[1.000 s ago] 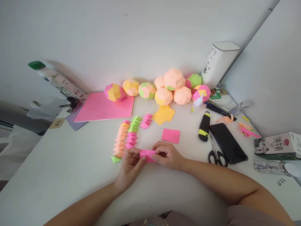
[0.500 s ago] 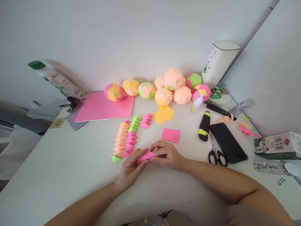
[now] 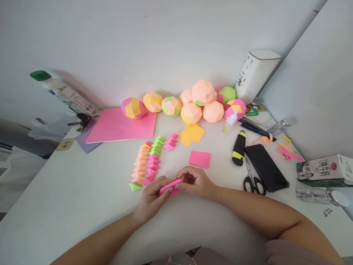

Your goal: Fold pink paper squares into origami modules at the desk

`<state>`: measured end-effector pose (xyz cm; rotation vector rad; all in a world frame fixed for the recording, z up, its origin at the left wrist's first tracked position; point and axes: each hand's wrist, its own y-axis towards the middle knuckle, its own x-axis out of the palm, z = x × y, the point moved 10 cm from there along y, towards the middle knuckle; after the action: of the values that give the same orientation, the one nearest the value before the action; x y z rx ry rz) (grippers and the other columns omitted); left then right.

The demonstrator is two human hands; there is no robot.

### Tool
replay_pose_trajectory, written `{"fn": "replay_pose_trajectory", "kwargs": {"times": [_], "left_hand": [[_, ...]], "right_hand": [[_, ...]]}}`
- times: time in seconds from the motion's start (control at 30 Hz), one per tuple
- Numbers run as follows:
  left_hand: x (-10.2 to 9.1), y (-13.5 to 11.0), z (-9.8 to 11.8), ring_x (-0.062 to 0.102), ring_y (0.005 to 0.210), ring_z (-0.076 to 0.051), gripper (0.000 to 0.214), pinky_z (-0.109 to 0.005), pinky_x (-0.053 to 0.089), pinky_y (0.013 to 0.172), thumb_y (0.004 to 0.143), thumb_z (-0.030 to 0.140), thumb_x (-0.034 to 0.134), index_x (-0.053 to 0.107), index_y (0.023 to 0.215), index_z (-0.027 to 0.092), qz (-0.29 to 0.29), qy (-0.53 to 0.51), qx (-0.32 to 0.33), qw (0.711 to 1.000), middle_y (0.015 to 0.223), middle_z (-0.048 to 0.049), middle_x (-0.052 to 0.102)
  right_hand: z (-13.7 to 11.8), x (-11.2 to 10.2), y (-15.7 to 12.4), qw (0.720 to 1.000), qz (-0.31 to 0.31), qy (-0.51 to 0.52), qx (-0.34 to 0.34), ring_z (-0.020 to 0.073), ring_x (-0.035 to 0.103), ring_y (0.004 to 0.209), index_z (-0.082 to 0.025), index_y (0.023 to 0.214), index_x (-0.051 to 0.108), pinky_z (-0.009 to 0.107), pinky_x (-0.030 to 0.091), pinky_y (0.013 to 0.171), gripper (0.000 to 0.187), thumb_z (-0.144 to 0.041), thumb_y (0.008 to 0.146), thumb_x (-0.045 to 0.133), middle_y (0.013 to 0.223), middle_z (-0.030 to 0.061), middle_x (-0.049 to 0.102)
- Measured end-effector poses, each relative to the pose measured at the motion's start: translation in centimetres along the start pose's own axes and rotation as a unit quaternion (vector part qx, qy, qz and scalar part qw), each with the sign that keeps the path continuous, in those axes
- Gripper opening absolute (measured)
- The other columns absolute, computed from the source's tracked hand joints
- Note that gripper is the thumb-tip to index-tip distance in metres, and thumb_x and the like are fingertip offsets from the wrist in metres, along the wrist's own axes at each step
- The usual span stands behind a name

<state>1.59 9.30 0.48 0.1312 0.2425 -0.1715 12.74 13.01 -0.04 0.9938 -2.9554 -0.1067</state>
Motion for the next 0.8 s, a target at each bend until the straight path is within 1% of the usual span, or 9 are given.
{"fn": "replay_pose_trajectory", "kwargs": {"times": [0.07,0.2,0.4,0.6,0.8], "left_hand": [[0.0,-0.1,-0.1,0.047,0.061,-0.013,0.021,-0.023,0.039,0.055,0.088,0.024,0.055,0.071,0.101,0.019,-0.003,-0.002,0.004,1.000,0.066,-0.0004,0.050],[0.0,-0.1,-0.2,0.047,0.060,-0.012,0.020,-0.022,0.039,0.055,0.088,0.023,0.055,0.071,0.100,0.018,-0.003,-0.004,0.010,1.000,0.066,-0.0001,0.049],[0.2,-0.1,-0.2,0.048,0.060,-0.012,0.020,-0.022,0.039,0.054,0.087,0.021,0.055,0.071,0.100,0.018,-0.010,0.000,0.008,1.000,0.066,-0.0005,0.050],[0.2,-0.1,0.2,0.049,0.058,-0.012,0.019,-0.021,0.040,0.053,0.087,0.019,0.055,0.072,0.096,0.017,-0.011,-0.009,0.015,1.000,0.065,-0.0007,0.052],[0.2,0.0,0.5,0.048,0.057,-0.011,0.019,-0.021,0.039,0.051,0.086,0.018,0.055,0.072,0.093,0.016,-0.012,-0.009,0.013,1.000,0.064,-0.0003,0.051]], "right_hand": [[-0.2,0.0,0.0,1.000,0.000,-0.014,-0.015,0.0094,0.053,0.061,-0.016,0.091,0.063,0.021,0.046,0.054,0.021,-0.033,0.080,0.069,0.081,0.0043,0.061],[-1.1,-0.1,0.0,0.998,0.004,-0.032,-0.058,0.0091,0.054,0.059,-0.015,0.088,0.068,0.021,0.047,0.052,0.017,-0.030,0.080,0.070,0.080,0.0053,0.063],[-1.1,-0.1,0.1,0.998,0.001,-0.016,-0.062,0.0091,0.055,0.058,-0.015,0.087,0.070,0.021,0.048,0.050,0.013,-0.027,0.080,0.070,0.080,0.0059,0.064],[-1.7,-0.1,0.1,0.995,0.005,-0.030,-0.091,0.0106,0.058,0.060,-0.015,0.083,0.071,0.021,0.049,0.051,0.013,-0.027,0.080,0.070,0.077,0.0062,0.065],[-1.9,-0.1,0.2,0.995,0.004,-0.028,-0.095,0.0108,0.059,0.061,-0.015,0.081,0.071,0.020,0.049,0.051,0.010,-0.024,0.079,0.071,0.075,0.0061,0.066]]}}
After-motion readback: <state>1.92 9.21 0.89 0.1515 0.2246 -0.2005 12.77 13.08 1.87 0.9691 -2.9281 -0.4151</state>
